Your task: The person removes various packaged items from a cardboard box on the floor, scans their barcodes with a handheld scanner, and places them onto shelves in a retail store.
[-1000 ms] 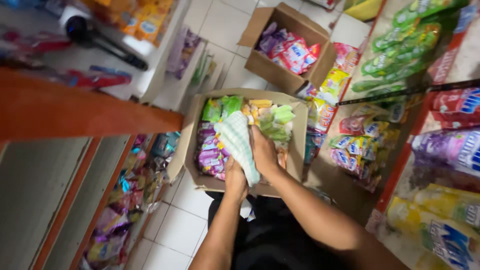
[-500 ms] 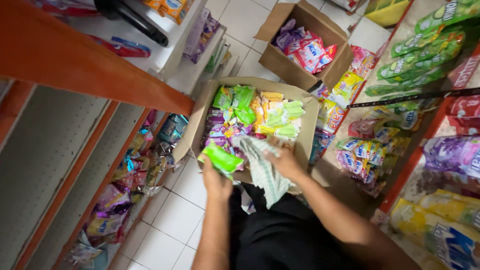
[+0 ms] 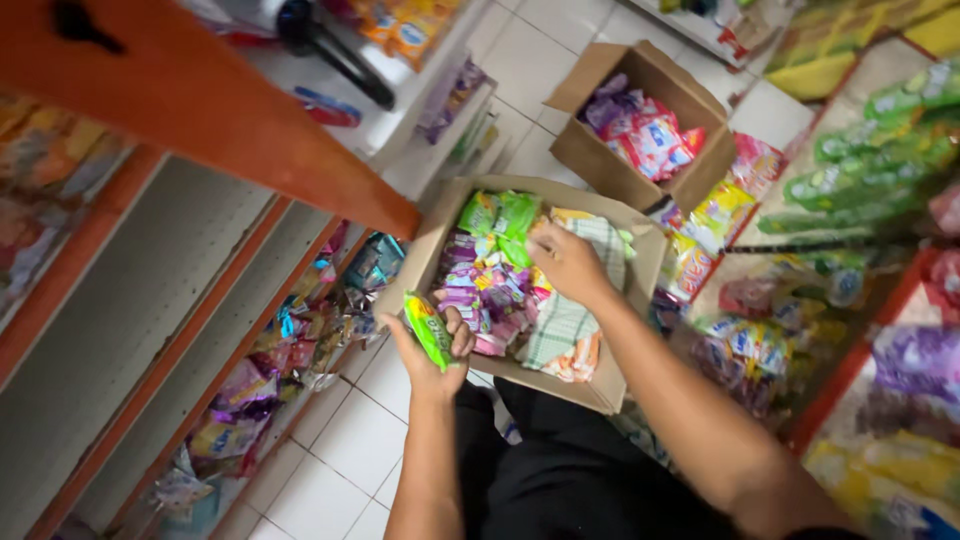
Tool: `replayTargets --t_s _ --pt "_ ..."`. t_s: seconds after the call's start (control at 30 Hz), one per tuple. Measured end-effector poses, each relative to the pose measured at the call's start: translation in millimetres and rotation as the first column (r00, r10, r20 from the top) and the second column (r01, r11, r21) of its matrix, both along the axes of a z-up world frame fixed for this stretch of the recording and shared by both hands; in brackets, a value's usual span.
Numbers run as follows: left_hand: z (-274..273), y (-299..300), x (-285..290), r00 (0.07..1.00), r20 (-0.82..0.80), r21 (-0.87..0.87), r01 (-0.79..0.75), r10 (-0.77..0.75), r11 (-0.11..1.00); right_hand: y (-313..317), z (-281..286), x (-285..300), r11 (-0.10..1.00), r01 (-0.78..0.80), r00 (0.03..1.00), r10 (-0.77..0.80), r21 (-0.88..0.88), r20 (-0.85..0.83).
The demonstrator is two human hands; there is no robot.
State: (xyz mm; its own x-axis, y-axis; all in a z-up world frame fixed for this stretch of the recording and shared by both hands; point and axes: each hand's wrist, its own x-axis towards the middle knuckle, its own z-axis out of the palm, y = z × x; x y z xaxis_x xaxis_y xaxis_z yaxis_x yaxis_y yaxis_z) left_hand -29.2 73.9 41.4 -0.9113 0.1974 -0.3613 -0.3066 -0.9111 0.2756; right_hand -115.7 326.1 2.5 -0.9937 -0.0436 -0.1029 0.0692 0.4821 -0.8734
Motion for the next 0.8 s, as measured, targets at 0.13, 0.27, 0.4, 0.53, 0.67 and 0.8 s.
replayTargets --t_s 0.13,0.27,0.4,0.53,0.67,0.8 --pt "31 -21 5 0.998 -0.059 0.103 0.011 -0.005 0.995 -83 51 -126 0.994 0.006 0.948 0.028 0.106 -0.316" --pt "45 -41 25 0.998 -0.057 0.093 -0.036 0.042 0.995 -156 78 -235 0.990 -0.044 0.818 0.112 0.133 -0.565" --pt "41 -50 49 0.991 0.048 -0.173 -0.116 0.126 0.978 -195 57 -285 0.895 -0.057 0.905 0.233 0.442 -0.356" --pt "36 -42 77 0.985 0.041 -0.314 -0.146 0.167 0.938 -209 33 -296 0.900 -0.039 0.903 0.218 0.435 -0.371" --pt "38 -41 85 0.984 0.046 -0.393 -0.138 0.169 0.909 -182 41 -269 0.962 0.014 0.849 0.133 0.273 -0.512" --pt "47 -45 85 0.985 0.044 -0.517 -0.120 0.166 0.847 -111 82 -181 0.986 -0.009 0.950 0.060 0.164 -0.308"
